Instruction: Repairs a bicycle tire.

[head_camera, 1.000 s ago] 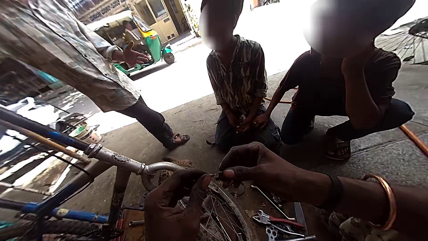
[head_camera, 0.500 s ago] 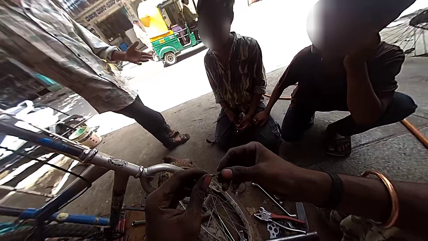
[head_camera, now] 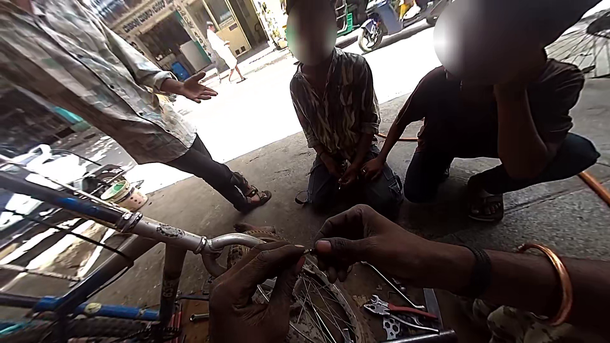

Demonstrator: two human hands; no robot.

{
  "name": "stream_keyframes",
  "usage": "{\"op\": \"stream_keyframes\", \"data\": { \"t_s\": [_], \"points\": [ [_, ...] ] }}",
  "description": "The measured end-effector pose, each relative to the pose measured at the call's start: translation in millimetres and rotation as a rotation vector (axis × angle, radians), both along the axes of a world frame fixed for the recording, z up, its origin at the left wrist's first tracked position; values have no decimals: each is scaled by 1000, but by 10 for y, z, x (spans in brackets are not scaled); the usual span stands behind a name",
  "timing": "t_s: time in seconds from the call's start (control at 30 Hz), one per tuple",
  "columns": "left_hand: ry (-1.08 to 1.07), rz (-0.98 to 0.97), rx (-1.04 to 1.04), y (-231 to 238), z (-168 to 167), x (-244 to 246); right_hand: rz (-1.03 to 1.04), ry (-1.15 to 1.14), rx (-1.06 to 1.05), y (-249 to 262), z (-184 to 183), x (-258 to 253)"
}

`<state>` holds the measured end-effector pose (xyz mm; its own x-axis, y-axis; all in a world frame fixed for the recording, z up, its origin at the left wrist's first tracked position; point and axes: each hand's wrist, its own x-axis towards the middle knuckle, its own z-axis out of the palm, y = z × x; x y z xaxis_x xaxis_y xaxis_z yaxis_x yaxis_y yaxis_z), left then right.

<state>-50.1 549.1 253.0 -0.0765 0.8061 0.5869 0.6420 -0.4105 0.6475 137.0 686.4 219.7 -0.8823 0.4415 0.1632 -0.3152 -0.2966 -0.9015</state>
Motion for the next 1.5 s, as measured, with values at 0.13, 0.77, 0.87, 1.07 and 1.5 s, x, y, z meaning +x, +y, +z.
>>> {"op": "stream_keyframes", "data": {
  "t_s": [0.13, 0.77, 0.87, 1.07, 1.5],
  "points": [
    [38, -3, -14, 4, -24, 0, 21, 8, 3, 2, -35, -4],
    [-296, -6, 9, -57, -233, 71, -314, 165, 794, 31, -122, -1],
    [-341, -25, 20, -46, -266, 85, -371, 202, 906, 12, -114, -6],
    [-413, -35, 30, -33, -332, 154, -416, 184, 992, -48, -128, 35],
    [-483, -122, 11, -36, -427, 220, -413, 185, 977, -114, -189, 96]
  ]
}}
